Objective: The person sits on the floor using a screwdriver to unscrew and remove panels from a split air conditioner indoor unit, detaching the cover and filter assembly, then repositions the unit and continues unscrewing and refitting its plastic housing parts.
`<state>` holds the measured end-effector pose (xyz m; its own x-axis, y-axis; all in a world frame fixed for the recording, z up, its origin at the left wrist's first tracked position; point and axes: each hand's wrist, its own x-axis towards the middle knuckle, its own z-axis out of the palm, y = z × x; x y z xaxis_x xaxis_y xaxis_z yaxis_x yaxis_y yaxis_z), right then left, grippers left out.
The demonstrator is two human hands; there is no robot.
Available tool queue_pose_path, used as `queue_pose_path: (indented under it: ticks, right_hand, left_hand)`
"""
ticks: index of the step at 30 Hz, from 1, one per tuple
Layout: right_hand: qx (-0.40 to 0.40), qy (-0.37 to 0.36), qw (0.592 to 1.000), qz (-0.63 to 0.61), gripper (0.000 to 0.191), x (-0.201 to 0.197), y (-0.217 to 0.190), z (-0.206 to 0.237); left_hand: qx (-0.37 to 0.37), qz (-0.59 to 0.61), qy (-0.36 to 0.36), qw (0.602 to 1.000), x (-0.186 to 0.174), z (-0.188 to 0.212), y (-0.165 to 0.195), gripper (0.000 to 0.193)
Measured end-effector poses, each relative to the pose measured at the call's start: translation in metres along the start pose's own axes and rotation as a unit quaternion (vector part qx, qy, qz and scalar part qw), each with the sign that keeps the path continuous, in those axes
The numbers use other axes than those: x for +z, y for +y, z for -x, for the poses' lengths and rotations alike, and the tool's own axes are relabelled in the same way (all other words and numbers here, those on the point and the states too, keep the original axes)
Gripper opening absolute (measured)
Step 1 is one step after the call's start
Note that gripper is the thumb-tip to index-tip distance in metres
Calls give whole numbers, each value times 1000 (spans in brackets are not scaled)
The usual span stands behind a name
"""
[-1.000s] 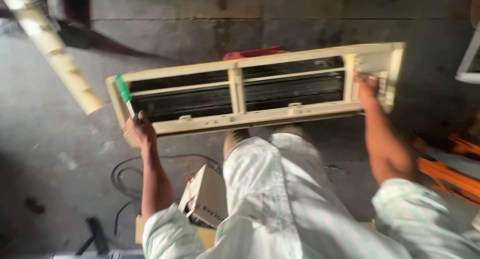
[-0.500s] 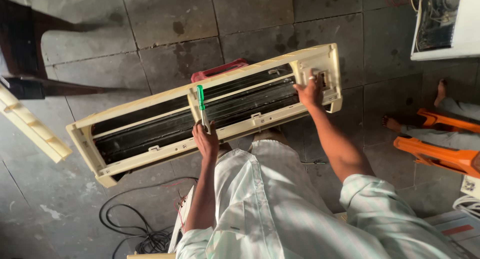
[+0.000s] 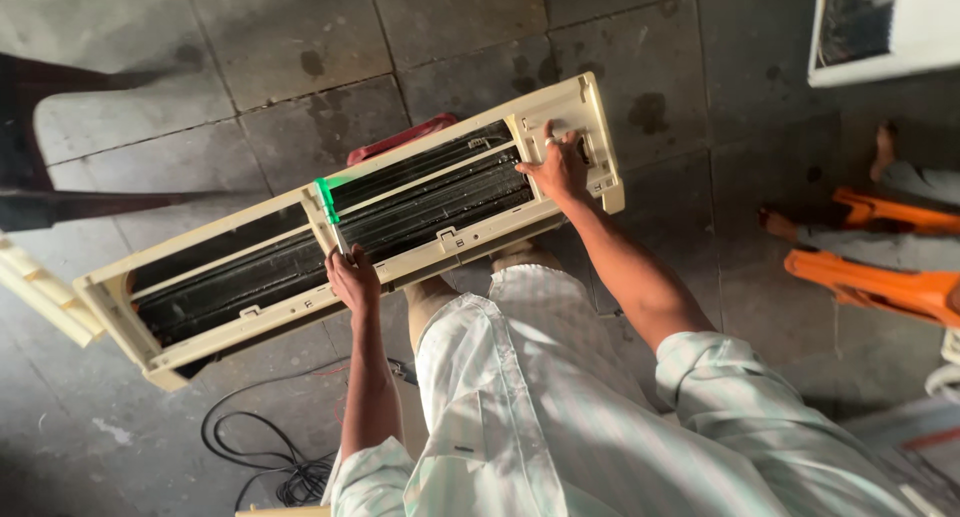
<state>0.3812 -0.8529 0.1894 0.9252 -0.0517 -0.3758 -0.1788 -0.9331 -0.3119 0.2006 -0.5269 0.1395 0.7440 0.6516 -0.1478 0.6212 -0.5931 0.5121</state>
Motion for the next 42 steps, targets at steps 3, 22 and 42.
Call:
queue_pose_path:
  ticks: [3, 22, 42]
  right_hand:
    - [-24, -15, 999, 15, 116, 0, 7, -8]
    - [-423, -278, 822, -262, 51, -57, -168, 368]
    - [-653, -175, 727, -118, 32, -41, -262, 509]
  left_hand:
    - [-4, -19, -7, 1000, -12, -7, 10, 38]
    - [-298, 190, -13, 935, -29, -33, 24, 73]
    - [304, -229, -222, 898, -61, 88, 15, 54]
